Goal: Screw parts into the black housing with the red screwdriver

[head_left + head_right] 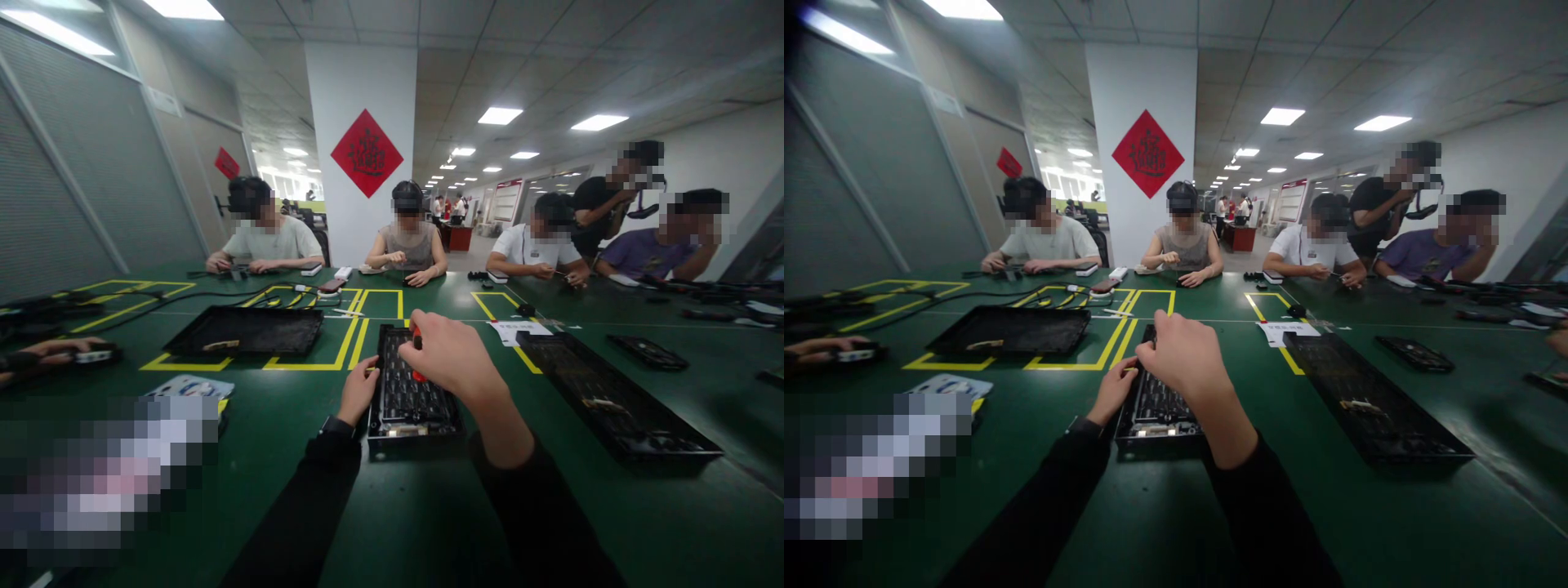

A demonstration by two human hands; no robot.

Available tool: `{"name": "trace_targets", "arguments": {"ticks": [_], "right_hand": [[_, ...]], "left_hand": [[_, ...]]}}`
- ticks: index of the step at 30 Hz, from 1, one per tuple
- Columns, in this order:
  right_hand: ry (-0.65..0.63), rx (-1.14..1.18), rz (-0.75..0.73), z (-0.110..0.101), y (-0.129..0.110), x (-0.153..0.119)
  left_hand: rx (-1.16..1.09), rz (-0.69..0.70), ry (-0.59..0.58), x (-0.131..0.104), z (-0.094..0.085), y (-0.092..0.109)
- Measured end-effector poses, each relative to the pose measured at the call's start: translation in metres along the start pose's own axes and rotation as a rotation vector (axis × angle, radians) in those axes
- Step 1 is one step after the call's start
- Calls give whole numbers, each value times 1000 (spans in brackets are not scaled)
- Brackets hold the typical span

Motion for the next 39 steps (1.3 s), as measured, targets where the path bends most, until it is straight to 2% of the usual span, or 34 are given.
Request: {"name": "trace_targets", "arguments": {"ticks": [10, 17, 29, 39], "right_hand": [[-84, -27, 47, 0, 2, 1], [-53, -35, 52, -2, 4, 0], [-109, -43, 54, -5, 5, -3], [-76, -18, 44, -4, 3, -3]], "left_hand": [[5, -18, 10, 0, -1, 0], [5, -9, 8, 1, -1, -1], [0, -15, 14, 0, -1, 2], [6, -7, 9, 0, -2, 1]]}}
Point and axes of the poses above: each hand's wrist, its own x-axis towards the middle knuckle, its own z-axis out of the palm, y = z × x, the point moved 4 cm from there along x, towards the middle knuckle, and after that the axes turned 3 degrees about z, right-handed, at the moved point
